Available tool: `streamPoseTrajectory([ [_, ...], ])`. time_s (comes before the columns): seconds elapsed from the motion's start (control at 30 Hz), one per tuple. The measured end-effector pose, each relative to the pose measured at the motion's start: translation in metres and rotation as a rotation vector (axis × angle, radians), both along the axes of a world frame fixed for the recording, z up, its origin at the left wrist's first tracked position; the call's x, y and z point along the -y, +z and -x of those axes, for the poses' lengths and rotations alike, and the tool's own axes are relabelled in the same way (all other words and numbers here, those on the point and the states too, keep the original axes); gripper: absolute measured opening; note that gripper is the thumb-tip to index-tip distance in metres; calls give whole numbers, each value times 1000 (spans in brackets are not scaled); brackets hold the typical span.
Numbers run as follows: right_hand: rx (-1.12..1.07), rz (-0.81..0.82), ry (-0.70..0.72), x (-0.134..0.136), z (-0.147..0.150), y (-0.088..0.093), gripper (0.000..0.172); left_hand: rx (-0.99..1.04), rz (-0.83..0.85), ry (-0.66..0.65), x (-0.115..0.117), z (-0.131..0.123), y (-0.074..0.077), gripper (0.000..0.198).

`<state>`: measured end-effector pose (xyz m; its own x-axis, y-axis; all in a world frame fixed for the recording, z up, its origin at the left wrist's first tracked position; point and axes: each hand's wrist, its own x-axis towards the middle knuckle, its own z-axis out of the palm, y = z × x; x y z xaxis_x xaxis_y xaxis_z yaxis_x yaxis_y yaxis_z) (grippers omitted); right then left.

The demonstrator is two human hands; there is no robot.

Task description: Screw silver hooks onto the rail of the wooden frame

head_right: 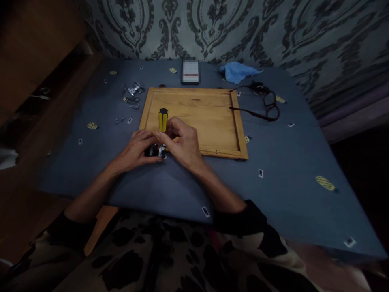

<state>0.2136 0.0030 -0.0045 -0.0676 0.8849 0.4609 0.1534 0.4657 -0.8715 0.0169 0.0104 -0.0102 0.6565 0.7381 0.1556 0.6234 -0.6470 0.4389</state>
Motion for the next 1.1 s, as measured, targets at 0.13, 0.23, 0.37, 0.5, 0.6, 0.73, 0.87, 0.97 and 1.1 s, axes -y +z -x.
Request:
streamPoseTrajectory([
  [0.13, 29, 13, 26, -1, -4, 1, 35, -4, -9, 2, 0, 0, 0, 46],
  [0.23, 43, 73, 77, -4, -9, 4, 36, -11, -9, 6, 1, -1, 1, 45],
  [0.37, 111, 148, 170, -7, -16, 8, 39, -13, -14, 10, 1, -1, 2, 47],
  [0.5, 146, 148, 192, -6, -18, 8, 30, -9, -6, -6, 0, 0, 2, 45],
  [0.6, 188, 112, 109, -4, -15, 4, 26, -4, -1, -11, 0, 0, 1, 45],
  [0.73, 232, 18, -9, -1, -7, -1, 23, 9, -8, -3, 0, -1, 1, 46],
  [0.87, 229, -65, -46, 2, 0, -3, 24, 2, -13, -5, 0, -1, 1, 46],
  [0.97, 208, -50, -42, 2, 2, -3, 26, -1, -15, -1, 0, -2, 0, 46],
  [1.1, 200, -8, -12, -1, 0, -4, 23, 10, -16, 1, 0, -1, 0, 46],
])
